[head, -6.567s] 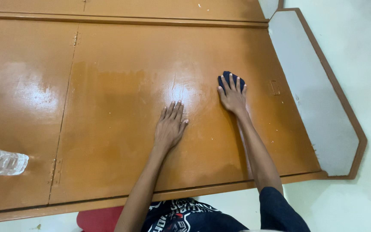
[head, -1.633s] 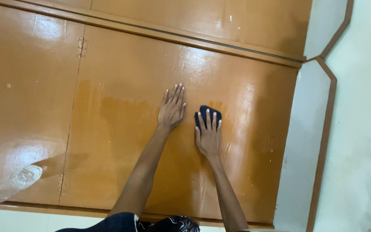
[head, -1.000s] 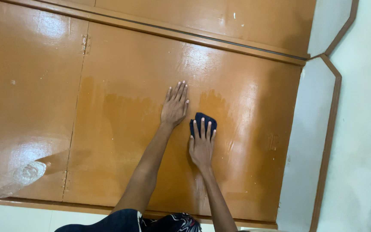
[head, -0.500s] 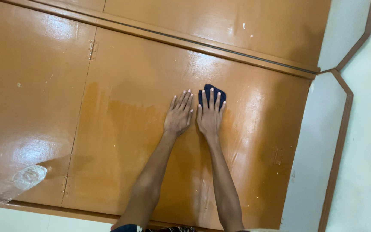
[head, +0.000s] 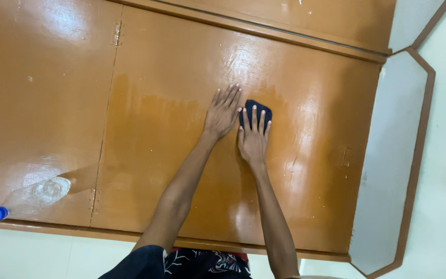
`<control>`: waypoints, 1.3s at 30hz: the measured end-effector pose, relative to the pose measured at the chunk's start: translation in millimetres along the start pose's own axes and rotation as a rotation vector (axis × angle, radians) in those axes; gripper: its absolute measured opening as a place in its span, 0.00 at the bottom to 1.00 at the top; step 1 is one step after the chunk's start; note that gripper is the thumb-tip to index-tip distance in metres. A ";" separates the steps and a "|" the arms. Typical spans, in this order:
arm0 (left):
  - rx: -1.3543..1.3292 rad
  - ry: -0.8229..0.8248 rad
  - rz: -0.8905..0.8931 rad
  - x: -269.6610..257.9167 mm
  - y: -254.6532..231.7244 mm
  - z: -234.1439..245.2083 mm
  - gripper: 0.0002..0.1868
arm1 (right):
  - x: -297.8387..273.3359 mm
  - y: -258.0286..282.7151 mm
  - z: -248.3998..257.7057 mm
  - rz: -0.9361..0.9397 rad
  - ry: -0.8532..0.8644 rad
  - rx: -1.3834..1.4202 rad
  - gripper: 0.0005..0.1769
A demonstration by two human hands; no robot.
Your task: The person pours water from a plastic bottle onto a brown wooden surface and wipes the surface with a dark cloth using both hands.
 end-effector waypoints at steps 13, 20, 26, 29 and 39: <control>0.049 -0.053 0.171 -20.5 110.3 60.4 0.39 | 89.8 -3.6 -28.9 0.028 0.035 0.021 0.32; 0.044 -0.033 0.197 -18.1 109.6 60.2 0.38 | 119.8 -3.9 -39.1 0.017 0.011 0.006 0.32; 0.045 -0.072 0.176 -21.0 107.4 58.3 0.37 | 39.4 28.1 -19.5 0.000 0.024 0.027 0.33; 0.056 -0.098 0.168 -23.0 107.6 60.9 0.37 | -10.7 47.6 -2.9 -0.001 0.044 0.049 0.33; 0.069 -0.116 0.163 -20.2 106.3 65.0 0.37 | 0.2 50.4 -8.4 0.099 0.035 0.046 0.33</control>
Point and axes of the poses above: each hand's wrist, its own x-axis towards the middle knuckle, its own z-axis out of the back of the hand, y = z × x, the point moved 4 cm from there along x, towards the middle knuckle, and after that the axes turned 14 degrees about -y, right-handed, at the moved point
